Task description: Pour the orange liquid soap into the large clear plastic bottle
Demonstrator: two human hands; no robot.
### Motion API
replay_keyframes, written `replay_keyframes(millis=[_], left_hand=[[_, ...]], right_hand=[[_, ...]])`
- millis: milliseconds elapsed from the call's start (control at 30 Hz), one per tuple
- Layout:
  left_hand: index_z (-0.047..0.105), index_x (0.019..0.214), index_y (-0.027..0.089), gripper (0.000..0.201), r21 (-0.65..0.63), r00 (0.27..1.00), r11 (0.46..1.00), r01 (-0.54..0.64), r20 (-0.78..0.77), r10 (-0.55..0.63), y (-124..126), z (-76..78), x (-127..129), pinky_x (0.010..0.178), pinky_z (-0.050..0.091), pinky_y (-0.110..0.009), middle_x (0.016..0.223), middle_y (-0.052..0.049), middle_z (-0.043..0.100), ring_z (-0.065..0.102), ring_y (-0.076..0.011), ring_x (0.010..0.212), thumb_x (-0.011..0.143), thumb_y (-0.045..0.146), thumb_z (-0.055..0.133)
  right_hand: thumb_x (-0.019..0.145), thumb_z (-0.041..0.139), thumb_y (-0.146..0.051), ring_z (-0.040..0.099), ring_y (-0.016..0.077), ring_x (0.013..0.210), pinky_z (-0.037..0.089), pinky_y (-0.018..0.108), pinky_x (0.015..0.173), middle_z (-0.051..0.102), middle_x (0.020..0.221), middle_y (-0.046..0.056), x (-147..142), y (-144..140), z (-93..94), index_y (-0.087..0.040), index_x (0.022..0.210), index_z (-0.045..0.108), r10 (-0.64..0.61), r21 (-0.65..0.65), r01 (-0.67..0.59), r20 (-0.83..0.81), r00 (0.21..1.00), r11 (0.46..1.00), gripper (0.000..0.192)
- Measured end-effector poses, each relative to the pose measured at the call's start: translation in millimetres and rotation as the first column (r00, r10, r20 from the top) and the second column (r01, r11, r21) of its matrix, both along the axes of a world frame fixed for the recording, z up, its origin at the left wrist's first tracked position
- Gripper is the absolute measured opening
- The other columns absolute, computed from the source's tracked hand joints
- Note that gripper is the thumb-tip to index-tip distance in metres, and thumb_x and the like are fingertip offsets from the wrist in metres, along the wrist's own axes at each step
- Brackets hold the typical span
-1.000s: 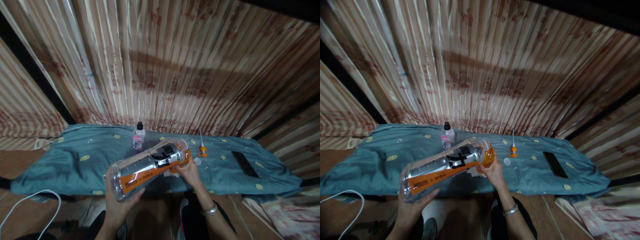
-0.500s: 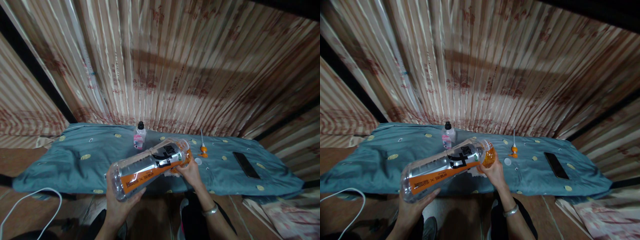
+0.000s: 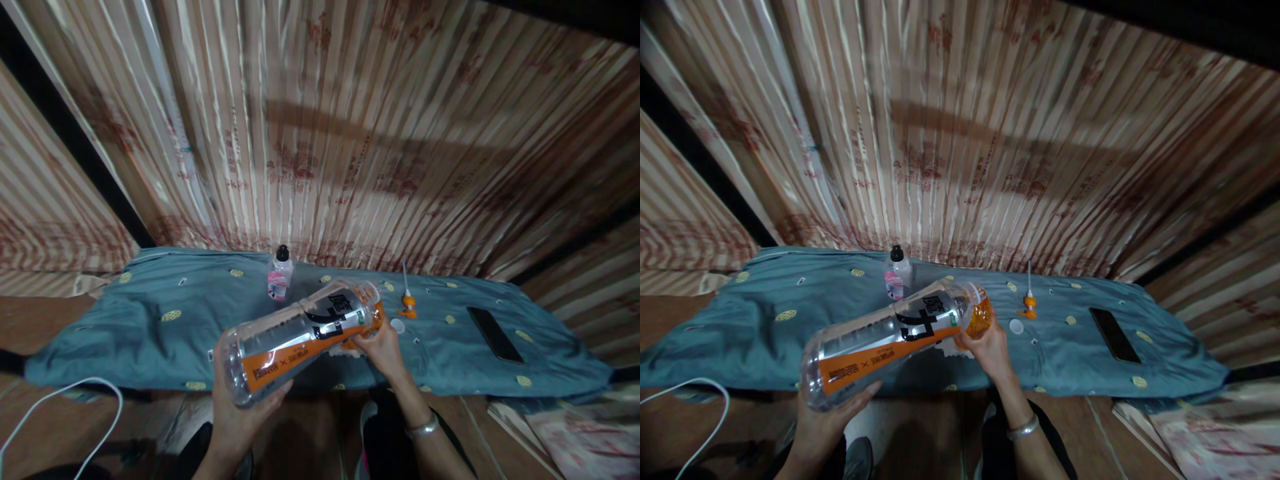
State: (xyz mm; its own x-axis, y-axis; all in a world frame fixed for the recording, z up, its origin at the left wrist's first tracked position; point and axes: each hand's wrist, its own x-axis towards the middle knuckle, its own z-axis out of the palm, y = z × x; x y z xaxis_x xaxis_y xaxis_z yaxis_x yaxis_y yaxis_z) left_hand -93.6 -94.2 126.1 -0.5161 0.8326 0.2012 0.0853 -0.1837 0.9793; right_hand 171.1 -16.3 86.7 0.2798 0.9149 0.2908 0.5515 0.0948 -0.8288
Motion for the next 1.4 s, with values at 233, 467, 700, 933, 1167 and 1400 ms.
replay_keyframes(millis=[233,467,700,933,1167,1400], left_hand=[[0.060,0.131,0.036,0.087,0.034,1.000,0.999,-0.007,0.012,0.006,0.5,3.8,2.6,0.109,0.049,-0.066,0.126,-0.004,0.068,0.067,-0.0384,0.119,0.052,0.046,0.096],[0.061,0.128,0.035,0.086,-0.004,0.998,1.000,0.003,0.057,-0.003,-0.7,9.4,4.7,0.096,0.060,-0.060,0.118,-0.002,0.073,0.073,-0.0360,0.109,0.051,0.046,0.096],[0.060,0.128,0.026,0.092,-0.047,0.996,0.999,-0.004,0.089,0.009,-1.5,9.5,4.1,0.090,0.064,-0.051,0.113,-0.006,0.073,0.075,-0.0334,0.102,0.048,0.048,0.098],[0.060,0.128,0.027,0.093,-0.112,0.998,0.994,-0.006,0.069,0.014,-1.7,4.5,0.4,0.100,0.057,-0.061,0.108,-0.005,0.071,0.072,-0.0375,0.111,0.046,0.053,0.097],[0.058,0.126,0.028,0.089,-0.100,0.996,0.995,-0.016,0.088,0.025,-3.1,9.3,5.9,0.106,0.051,-0.066,0.116,-0.006,0.071,0.072,-0.0356,0.110,0.050,0.055,0.095],[0.058,0.131,0.029,0.091,-0.070,0.998,0.997,-0.024,0.055,0.028,-2.5,10.2,6.5,0.105,0.053,-0.061,0.118,-0.005,0.072,0.072,-0.0351,0.112,0.051,0.054,0.094]], right_hand=[[0.066,0.078,-0.045,0.079,0.0338,0.095,0.063,0.044,0.085,0.082,0.105,0.012,-0.5,-0.4,-0.7,-0.020,0.120,0.062,0.003,-0.009,-0.003,-0.005,1.000,1.000,0.061],[0.065,0.079,-0.044,0.079,0.0336,0.090,0.064,0.043,0.080,0.082,0.098,0.010,0.7,-1.0,0.3,-0.019,0.119,0.063,-0.006,-0.040,0.005,-0.019,1.000,0.999,0.061],[0.064,0.078,-0.042,0.079,0.0319,0.084,0.063,0.041,0.077,0.082,0.095,0.009,-0.5,-1.0,0.7,-0.020,0.116,0.063,0.003,-0.039,-0.005,-0.051,0.999,0.999,0.059],[0.062,0.078,-0.041,0.079,0.0311,0.082,0.063,0.040,0.076,0.082,0.093,0.008,-2.0,-1.2,2.0,-0.020,0.113,0.064,-0.002,-0.045,-0.001,-0.075,0.997,0.999,0.056],[0.061,0.078,-0.041,0.079,0.0316,0.083,0.063,0.041,0.076,0.082,0.093,0.008,-4.0,-1.8,7.1,-0.021,0.107,0.066,-0.006,-0.036,0.002,-0.097,0.995,0.999,0.052],[0.062,0.077,-0.040,0.078,0.0307,0.079,0.063,0.042,0.075,0.082,0.091,0.009,-4.6,-1.9,7.9,-0.019,0.105,0.066,0.014,-0.032,-0.018,-0.123,0.992,0.999,0.050]])
